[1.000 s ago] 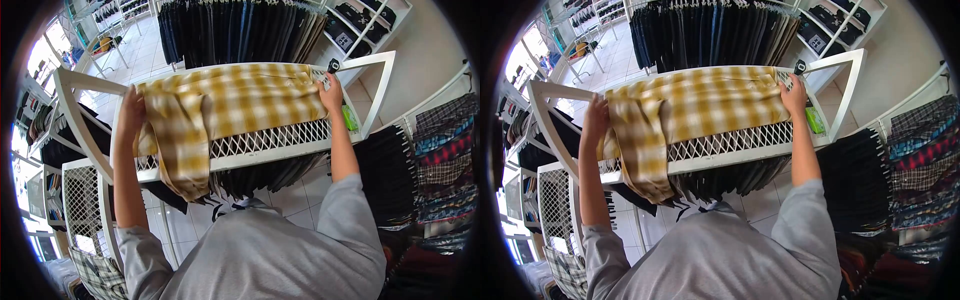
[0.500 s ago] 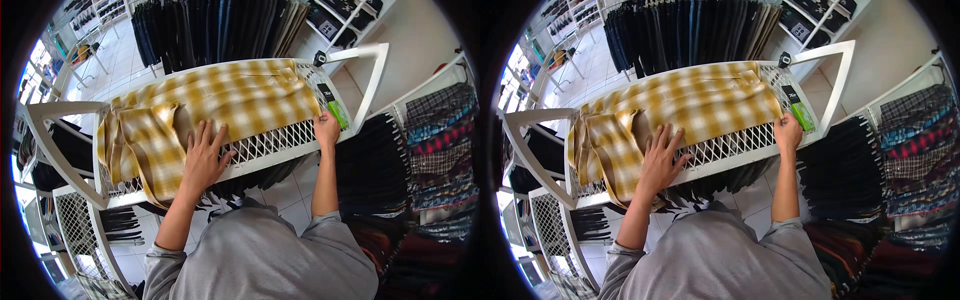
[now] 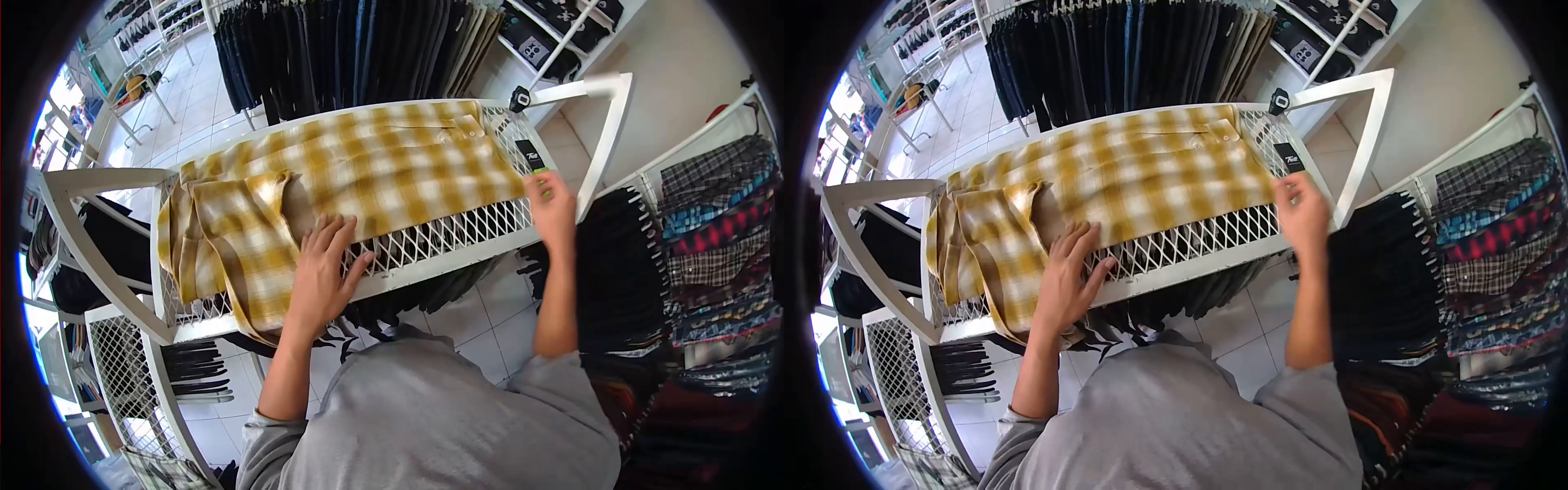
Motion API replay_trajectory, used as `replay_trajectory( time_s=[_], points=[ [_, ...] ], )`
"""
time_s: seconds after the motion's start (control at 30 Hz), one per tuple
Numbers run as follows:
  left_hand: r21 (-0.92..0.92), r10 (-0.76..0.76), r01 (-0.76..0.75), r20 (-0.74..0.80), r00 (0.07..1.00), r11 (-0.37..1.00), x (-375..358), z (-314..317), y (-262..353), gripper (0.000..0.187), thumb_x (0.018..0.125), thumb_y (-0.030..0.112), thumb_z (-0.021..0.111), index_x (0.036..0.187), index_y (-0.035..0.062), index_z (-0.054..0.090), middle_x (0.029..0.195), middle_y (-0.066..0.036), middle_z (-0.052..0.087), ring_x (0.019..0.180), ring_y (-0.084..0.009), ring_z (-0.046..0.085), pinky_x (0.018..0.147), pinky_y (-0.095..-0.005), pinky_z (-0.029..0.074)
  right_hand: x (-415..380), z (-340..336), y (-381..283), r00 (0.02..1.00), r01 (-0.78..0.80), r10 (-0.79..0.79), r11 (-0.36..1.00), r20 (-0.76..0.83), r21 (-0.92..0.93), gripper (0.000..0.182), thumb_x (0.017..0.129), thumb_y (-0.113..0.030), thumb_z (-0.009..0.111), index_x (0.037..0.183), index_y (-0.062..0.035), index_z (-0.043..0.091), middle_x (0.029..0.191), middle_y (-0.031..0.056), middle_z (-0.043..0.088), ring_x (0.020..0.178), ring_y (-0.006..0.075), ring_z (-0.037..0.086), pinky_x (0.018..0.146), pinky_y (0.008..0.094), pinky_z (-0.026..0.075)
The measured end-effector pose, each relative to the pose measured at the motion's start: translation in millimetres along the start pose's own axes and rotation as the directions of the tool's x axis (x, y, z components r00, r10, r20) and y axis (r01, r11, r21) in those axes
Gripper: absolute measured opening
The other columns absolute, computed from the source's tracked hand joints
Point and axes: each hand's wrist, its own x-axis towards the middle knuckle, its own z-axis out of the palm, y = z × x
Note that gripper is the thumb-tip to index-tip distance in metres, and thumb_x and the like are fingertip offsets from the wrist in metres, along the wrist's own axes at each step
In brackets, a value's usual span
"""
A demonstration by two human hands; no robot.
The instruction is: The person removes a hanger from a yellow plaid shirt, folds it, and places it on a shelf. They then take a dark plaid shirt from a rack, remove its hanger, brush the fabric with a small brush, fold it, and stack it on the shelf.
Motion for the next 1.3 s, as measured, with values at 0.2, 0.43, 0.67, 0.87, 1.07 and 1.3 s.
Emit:
replay_trajectory(
  time_s=[0.2, 0.43, 0.67, 0.87, 1.07, 1.3],
  points=[
    [-0.046, -0.176, 0.175, -0.46, 0.87, 0.984, -69, -43, 10, 0.028, 0.087, 0.009, 0.072, 0.112, -0.0014, 0.068, 0.107, -0.018, 0.066, 0.098, -0.0347, 0.062, 0.085, -0.041, 0.05, -96, 68, -85, 0.968, 0.087, -0.149, 0.953, 0.2, 0.289, 0.021, 0.089, -0.015, 0.075, 0.105, -0.002, 0.071, 0.056, 0.0057, 0.052, 0.049, 0.0119, 0.047, 0.049, 0.0289, 0.037],
    [-0.225, -0.715, 0.732, -0.519, 0.468, 0.643, -176, -46, -29, 0.03, 0.093, 0.027, 0.071, 0.095, -0.0004, 0.059, 0.086, -0.013, 0.06, 0.082, -0.0269, 0.057, 0.075, -0.0376, 0.045, -183, 80, -170, 0.681, -0.014, -0.45, 0.781, 0.578, 0.624, 0.02, 0.086, -0.014, 0.078, 0.098, 0.0008, 0.071, 0.066, 0.0085, 0.067, 0.053, 0.0095, 0.059, 0.05, 0.0238, 0.045],
    [-0.749, -0.688, 0.459, 0.005, 0.726, 0.479, -205, 24, -61, 0.031, 0.099, 0.019, 0.065, 0.121, -0.0006, 0.058, 0.103, -0.006, 0.067, 0.096, -0.0113, 0.06, 0.084, -0.0258, 0.048, -237, 129, -152, 0.525, 0.1, -0.445, 0.878, 0.725, 0.467, 0.075, 0.085, -0.046, 0.076, 0.136, 0.0027, 0.052, 0.125, 0.0268, 0.063, 0.114, 0.041, 0.061, 0.099, 0.0447, 0.047],
    [-0.971, -0.537, 0.218, 0.236, 0.81, -0.098, -166, -1, -1, 0.031, 0.104, 0.021, 0.056, 0.129, 0.0037, 0.054, 0.121, -0.006, 0.065, 0.11, -0.0163, 0.064, 0.095, -0.0345, 0.051, -253, 129, -128, 0.361, -0.519, -0.524, 0.574, 0.771, 0.633, 0.07, 0.083, -0.027, 0.082, 0.137, 0.0032, 0.05, 0.129, 0.0136, 0.06, 0.121, 0.0226, 0.057, 0.105, 0.0353, 0.044],
    [-0.942, -0.407, 0.082, 0.219, 0.887, -0.327, -145, -18, 20, 0.033, 0.106, 0.023, 0.051, 0.131, 0.001, 0.053, 0.128, -0.009, 0.063, 0.116, -0.0182, 0.063, 0.1, -0.0365, 0.049, -217, 45, -124, 0.299, -0.77, -0.431, 0.418, 0.851, 0.482, 0.063, 0.081, -0.007, 0.078, 0.136, 0.0024, 0.05, 0.124, 0.0073, 0.062, 0.113, 0.0155, 0.059, 0.099, 0.0314, 0.047],
    [-0.897, -0.221, 0.232, 0.157, 0.963, 0.376, -140, -50, -6, 0.036, 0.102, 0.022, 0.059, 0.128, -0.0036, 0.061, 0.122, -0.011, 0.068, 0.114, -0.0192, 0.064, 0.103, -0.0352, 0.047, -97, -12, -96, 0.804, -0.488, -0.112, 0.436, 0.584, 0.756, 0.05, 0.086, -0.011, 0.066, 0.133, 0.0004, 0.054, 0.123, 0.0101, 0.064, 0.109, 0.0219, 0.065, 0.095, 0.0349, 0.052]
  ],
)
